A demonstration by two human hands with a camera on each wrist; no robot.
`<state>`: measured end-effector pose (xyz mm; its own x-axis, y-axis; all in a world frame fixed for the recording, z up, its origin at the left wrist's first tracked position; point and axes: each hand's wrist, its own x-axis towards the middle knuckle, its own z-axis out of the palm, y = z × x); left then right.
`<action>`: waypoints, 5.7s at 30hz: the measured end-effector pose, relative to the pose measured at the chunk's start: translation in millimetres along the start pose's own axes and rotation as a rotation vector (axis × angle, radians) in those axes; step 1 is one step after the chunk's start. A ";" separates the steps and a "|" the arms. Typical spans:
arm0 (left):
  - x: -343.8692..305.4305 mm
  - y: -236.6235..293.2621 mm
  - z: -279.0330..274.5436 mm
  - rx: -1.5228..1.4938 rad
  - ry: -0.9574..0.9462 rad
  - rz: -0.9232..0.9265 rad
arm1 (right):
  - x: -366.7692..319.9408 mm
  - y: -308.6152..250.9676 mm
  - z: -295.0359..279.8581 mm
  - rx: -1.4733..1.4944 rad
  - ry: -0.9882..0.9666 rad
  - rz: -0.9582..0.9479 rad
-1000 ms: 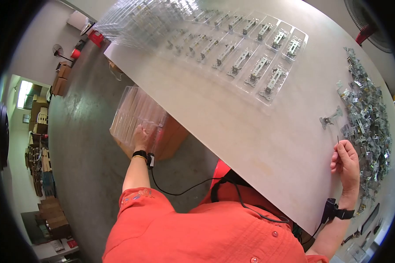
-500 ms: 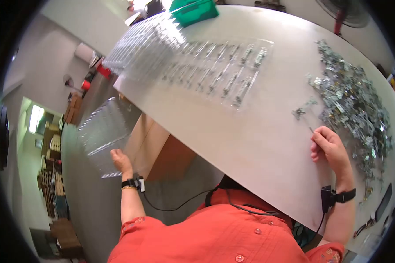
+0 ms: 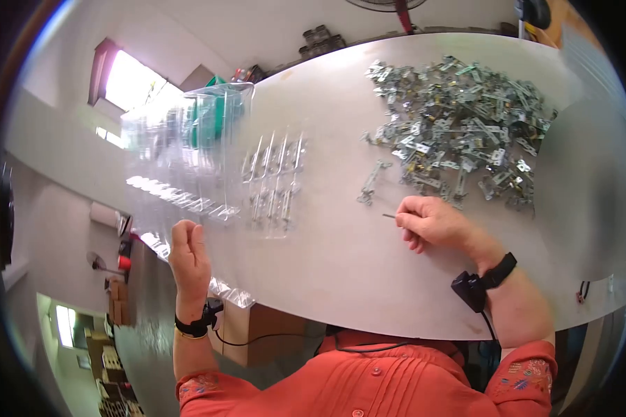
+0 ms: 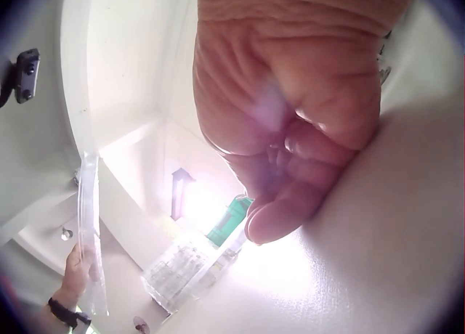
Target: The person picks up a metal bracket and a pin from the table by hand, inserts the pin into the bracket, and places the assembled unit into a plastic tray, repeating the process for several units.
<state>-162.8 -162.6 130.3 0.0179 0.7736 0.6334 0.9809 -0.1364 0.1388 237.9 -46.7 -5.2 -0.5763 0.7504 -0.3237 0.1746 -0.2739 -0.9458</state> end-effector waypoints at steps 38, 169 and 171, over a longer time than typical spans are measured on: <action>51.3 -82.4 157.0 0.058 -0.461 -0.221 | -4.7 -7.6 0.8 0.011 -0.020 -0.002; 35.8 -303.2 86.5 0.370 -0.367 -0.677 | 1.7 -5.2 2.7 0.116 0.053 0.014; 35.4 -305.6 87.2 0.390 -0.394 -0.691 | 1.2 -6.6 3.6 0.114 0.054 0.011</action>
<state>-445.1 -39.6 43.9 -0.6079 0.7719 0.1862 0.7923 0.6050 0.0786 233.2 -46.2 0.7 -0.5306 0.7773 -0.3379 0.0867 -0.3468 -0.9339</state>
